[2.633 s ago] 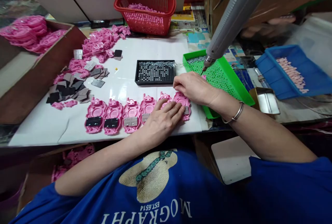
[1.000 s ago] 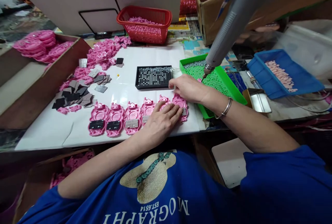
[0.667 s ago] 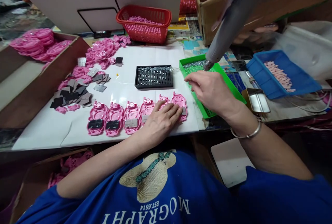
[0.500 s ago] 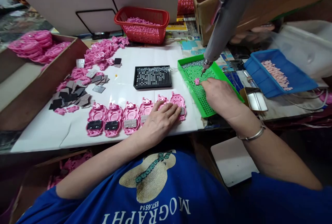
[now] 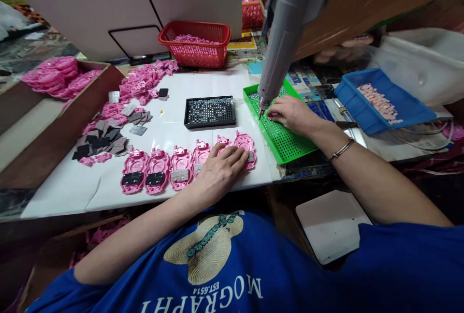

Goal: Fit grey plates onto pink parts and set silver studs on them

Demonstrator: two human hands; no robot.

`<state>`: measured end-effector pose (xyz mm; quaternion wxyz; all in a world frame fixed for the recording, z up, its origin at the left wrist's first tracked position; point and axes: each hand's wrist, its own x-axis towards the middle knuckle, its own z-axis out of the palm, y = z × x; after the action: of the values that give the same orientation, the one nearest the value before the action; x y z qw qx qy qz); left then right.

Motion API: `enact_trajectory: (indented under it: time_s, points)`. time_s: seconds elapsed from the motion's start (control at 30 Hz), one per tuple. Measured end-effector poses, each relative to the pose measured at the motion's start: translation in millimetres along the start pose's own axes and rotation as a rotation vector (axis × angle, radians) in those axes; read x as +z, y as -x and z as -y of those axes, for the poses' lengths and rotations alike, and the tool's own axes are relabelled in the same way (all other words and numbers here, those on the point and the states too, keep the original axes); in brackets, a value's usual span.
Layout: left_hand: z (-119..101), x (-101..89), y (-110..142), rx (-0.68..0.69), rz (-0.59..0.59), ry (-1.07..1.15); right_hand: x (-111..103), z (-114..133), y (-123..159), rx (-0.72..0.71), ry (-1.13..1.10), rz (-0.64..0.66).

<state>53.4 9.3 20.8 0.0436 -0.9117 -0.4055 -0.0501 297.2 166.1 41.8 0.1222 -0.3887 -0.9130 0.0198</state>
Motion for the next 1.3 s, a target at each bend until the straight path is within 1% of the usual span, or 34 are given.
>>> enact_trajectory:
  time_s: [0.07, 0.1, 0.17, 0.23, 0.3, 0.33, 0.37, 0.43, 0.47, 0.53, 0.6, 0.7, 0.83, 0.93, 1.17, 1.3]
  points:
    - [0, -0.3, 0, 0.003, 0.002, -0.003, -2, -1, 7, 0.0, 0.022, 0.002]
    - [0, -0.2, 0, 0.002, 0.0, -0.005, -4, 0, 12, 0.02, 0.021, -0.023]
    - [0, 0.1, 0, 0.001, -0.008, -0.011, -10, 9, 26, 0.079, -0.011, -0.113]
    - [0, 0.6, 0, 0.005, -0.017, -0.013, -19, 25, 42, 0.146, -0.109, -0.219]
    - [0, 1.1, 1, 0.01, -0.024, -0.009, -27, 48, 58, 0.184, -0.246, -0.29]
    - [0, 1.3, 1, 0.011, -0.03, -0.007, -30, 60, 64, 0.179, -0.321, -0.286]
    - [-1, 1.4, 1, 0.011, -0.036, -0.006, -31, 73, 69, 0.11, -0.382, -0.307]
    - [-1, 1.6, 0, 0.007, -0.046, -0.004, -29, 95, 72, -0.005, -0.443, -0.241]
    - [-1, 1.6, 0, 0.005, -0.052, -0.004, -26, 103, 70, -0.047, -0.439, -0.216]
    - [-2, 1.4, -1, 0.001, -0.059, -0.004, -14, 113, 61, -0.079, -0.379, -0.208]
    - [-2, 1.2, -1, -0.001, -0.06, -0.003, -1, 116, 48, -0.064, -0.28, -0.212]
    - [-2, 1.4, -1, -0.005, -0.06, -0.003, 13, 113, 28, -0.011, -0.142, -0.138]
    - [-2, 4.1, -1, -0.001, -0.078, -0.006, 16, 110, 12, 0.059, -0.041, -0.002]
    - [-1, 6.1, -2, 0.001, -0.08, -0.007, 15, 111, 7, 0.062, -0.041, 0.022]
    - [-2, 4.3, -2, 0.001, -0.068, -0.004, 16, 112, 8, 0.072, -0.038, -0.01]
    - [-2, 2.6, -2, 0.005, -0.038, 0.006, 17, 112, 7, 0.073, -0.025, 0.028]
